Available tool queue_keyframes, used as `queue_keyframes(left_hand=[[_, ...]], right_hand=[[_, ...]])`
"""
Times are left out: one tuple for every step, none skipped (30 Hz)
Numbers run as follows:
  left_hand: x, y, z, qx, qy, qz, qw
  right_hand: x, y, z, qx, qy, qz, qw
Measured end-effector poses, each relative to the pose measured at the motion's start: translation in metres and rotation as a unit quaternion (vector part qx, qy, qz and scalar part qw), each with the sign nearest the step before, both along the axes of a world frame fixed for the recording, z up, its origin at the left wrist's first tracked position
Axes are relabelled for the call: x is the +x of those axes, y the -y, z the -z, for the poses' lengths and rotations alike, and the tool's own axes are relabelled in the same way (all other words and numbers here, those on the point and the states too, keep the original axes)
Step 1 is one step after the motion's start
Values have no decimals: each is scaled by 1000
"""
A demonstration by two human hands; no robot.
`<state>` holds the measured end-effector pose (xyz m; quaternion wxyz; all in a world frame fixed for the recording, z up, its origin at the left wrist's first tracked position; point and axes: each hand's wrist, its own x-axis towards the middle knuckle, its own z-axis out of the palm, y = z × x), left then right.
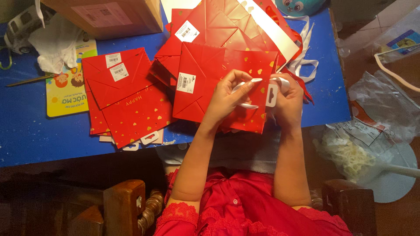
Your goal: The person threads white ribbons through the plastic handles of red paper gift bags and ties them into bows. They work on multiple bags in sequence, stacking the finished ones on the table.
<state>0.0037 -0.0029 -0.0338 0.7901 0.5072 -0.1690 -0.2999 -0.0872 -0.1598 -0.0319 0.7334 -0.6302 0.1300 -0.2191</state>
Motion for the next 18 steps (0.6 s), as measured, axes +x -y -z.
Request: queue_keyframes(left_hand=[[0, 0, 0, -13, -16, -4, 1000], [-1, 0, 0, -26, -32, -9, 999], [-2, 0, 0, -39, -48, -13, 998], [-3, -1, 0, -37, -41, -32, 998], [-4, -1, 1, -35, -33, -51, 998], [-4, -1, 1, -33, -27, -70, 997], [-4, -3, 2, -45, -33, -65, 996], [-3, -5, 2, -58, -38, -62, 996], [-1, -7, 2, -71, -44, -58, 995], [0, -11, 2, -82, -63, -55, 993], [2, -14, 2, -94, -81, -53, 991], [4, -16, 2, -105, -99, -50, 988], [3, -16, 1, -114, -97, -52, 987], [0, -16, 1, -123, -96, -53, 986], [-2, -16, 0, -131, -94, -54, 985], [-4, -14, -2, -128, -63, -53, 988], [-7, -12, -3, -124, -32, -53, 990], [-10, -10, -5, -121, -1, -54, 991]], right_hand=[[1, 0, 2, -1, -3, 18, 1000], [1, 0, 4, 2, -1, 29, 1000], [2, -1, 6, 6, 2, 41, 999], [2, -1, 7, 9, 4, 53, 999], [3, -2, 8, 19, 12, 56, 998], [3, -2, 9, 28, 20, 60, 998], [3, -2, 9, 36, 28, 64, 997], [4, -3, 8, 35, 34, 61, 997], [4, -3, 7, 33, 40, 56, 997], [4, -5, 6, 32, 46, 51, 997], [5, -5, 5, 29, 44, 46, 998], [6, -6, 3, 25, 41, 42, 998], [6, -6, 1, 22, 39, 40, 998], [6, -7, 0, 32, 30, 39, 998], [6, -8, -2, 41, 21, 38, 998], [6, -9, -4, 51, 12, 37, 998], [7, -9, -5, 53, 14, 44, 998], [8, -9, -6, 54, 16, 50, 997]])
